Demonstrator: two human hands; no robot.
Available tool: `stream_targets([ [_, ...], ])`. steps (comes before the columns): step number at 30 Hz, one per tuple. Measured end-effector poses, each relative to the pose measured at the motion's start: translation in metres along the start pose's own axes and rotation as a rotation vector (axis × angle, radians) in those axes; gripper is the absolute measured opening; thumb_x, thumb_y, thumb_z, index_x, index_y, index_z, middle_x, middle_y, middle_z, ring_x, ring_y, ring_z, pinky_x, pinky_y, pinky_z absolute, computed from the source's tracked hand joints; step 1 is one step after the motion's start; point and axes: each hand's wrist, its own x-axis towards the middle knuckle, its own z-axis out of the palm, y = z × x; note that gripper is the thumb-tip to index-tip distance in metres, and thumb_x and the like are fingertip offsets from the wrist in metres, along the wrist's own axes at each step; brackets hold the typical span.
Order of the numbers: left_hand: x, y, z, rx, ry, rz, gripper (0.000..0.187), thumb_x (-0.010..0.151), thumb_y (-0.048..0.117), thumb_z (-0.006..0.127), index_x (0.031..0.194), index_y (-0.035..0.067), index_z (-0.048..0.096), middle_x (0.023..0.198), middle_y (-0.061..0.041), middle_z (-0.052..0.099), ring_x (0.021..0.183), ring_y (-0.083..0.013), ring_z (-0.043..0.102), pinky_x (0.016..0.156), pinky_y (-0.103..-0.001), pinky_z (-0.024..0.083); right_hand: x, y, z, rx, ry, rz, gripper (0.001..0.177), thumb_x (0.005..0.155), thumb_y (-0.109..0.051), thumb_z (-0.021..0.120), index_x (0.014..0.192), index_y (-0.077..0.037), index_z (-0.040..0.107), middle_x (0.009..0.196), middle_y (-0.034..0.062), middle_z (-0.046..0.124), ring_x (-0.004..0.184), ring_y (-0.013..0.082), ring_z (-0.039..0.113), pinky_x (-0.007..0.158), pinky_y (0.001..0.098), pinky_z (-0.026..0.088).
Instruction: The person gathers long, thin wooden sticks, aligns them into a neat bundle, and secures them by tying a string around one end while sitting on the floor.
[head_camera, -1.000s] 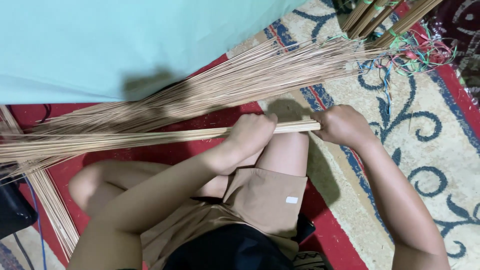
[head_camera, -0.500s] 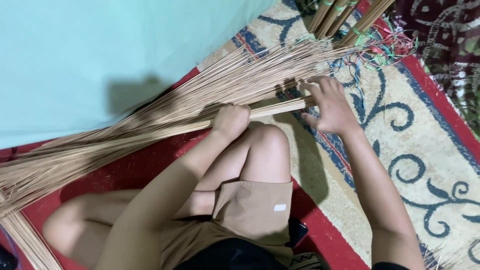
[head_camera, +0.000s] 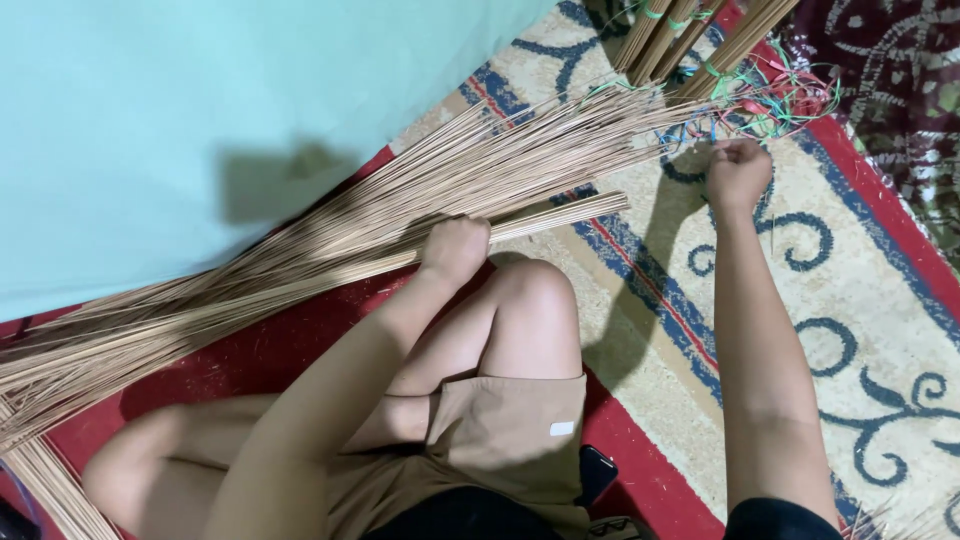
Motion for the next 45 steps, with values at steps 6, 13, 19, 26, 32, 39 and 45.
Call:
stream_targets([
  [6, 0.009, 0.002, 0.008, 0.102, 0.016, 0.019, 0.021, 0.087, -0.003, 0.052, 0.093, 0.003, 0.071, 0.076, -0.015, 0.076, 0.068, -0.0369, 0.076, 0.053, -0.051, 0.060, -0.043, -0.097, -0.063, 0.396, 0.025, 0.404, 0.017, 0.101, -0.001, 0.057, 0.099, -0.010, 0.072, 0.078, 0.0018, 0.070, 0.064, 0.0075, 0.062, 0.053, 0.0235, 0.046],
  [13, 0.013, 0.008, 0.009, 0.114, -0.043, 0.003, 0.021, 0.087, -0.001, 0.054, 0.090, 0.007, 0.073, 0.079, -0.014, 0.076, 0.071, -0.0358, 0.077, 0.054, -0.050, 0.061, -0.047, -0.126, -0.114, 0.487, -0.021, 0.229, 0.010, 0.108, -0.004, 0.066, 0.108, -0.011, 0.073, 0.093, 0.0006, 0.073, 0.068, 0.0088, 0.067, 0.057, 0.0229, 0.053],
  [19, 0.014, 0.003, 0.011, 0.119, -0.034, -0.022, 0.023, 0.088, -0.001, 0.052, 0.093, 0.005, 0.073, 0.080, -0.014, 0.077, 0.070, -0.0363, 0.077, 0.055, -0.050, 0.060, -0.027, -0.129, -0.156, 0.637, 0.083, -0.056, 0.022, 0.109, 0.012, 0.061, 0.114, -0.008, 0.069, 0.102, 0.0052, 0.069, 0.080, 0.0105, 0.064, 0.069, 0.0246, 0.053],
  [26, 0.013, 0.007, 0.006, 0.085, -0.104, -0.045, 0.026, 0.089, -0.002, 0.050, 0.097, 0.007, 0.073, 0.088, -0.015, 0.077, 0.078, -0.0370, 0.076, 0.061, -0.051, 0.061, -0.054, -0.112, -0.170, 0.763, 0.584, -0.355, 0.016, 0.103, 0.005, 0.059, 0.088, 0.004, 0.064, 0.083, 0.0179, 0.066, 0.074, 0.0265, 0.059, 0.065, 0.0396, 0.049],
  [32, 0.014, 0.007, 0.013, 0.082, -0.095, -0.038, 0.027, 0.089, -0.002, 0.050, 0.097, 0.007, 0.074, 0.089, -0.016, 0.076, 0.078, -0.0374, 0.076, 0.060, -0.052, 0.061, -0.094, -0.108, -0.175, 0.760, 0.747, -0.513, 0.010, 0.102, 0.007, 0.061, 0.092, 0.006, 0.060, 0.079, 0.0244, 0.062, 0.066, 0.0307, 0.053, 0.058, 0.0445, 0.045],
  [39, 0.018, 0.004, 0.013, 0.108, -0.106, -0.054, 0.026, 0.088, -0.003, 0.051, 0.094, 0.006, 0.074, 0.087, -0.015, 0.077, 0.078, -0.0363, 0.077, 0.060, -0.051, 0.061, -0.123, -0.160, -0.171, 0.581, 0.717, -0.656, 0.011, 0.109, -0.002, 0.060, 0.106, 0.008, 0.061, 0.077, 0.0252, 0.052, 0.058, 0.0301, 0.044, 0.055, 0.0424, 0.038],
  [45, 0.016, -0.001, 0.015, 0.127, -0.087, -0.063, 0.027, 0.088, -0.002, 0.051, 0.096, 0.009, 0.075, 0.086, -0.014, 0.077, 0.078, -0.0361, 0.076, 0.061, -0.049, 0.060, -0.135, -0.178, -0.188, 0.611, 0.838, -0.605, 0.025, 0.101, 0.002, 0.061, 0.077, 0.004, 0.055, 0.065, 0.0198, 0.051, 0.059, 0.0291, 0.049, 0.057, 0.0403, 0.033],
])
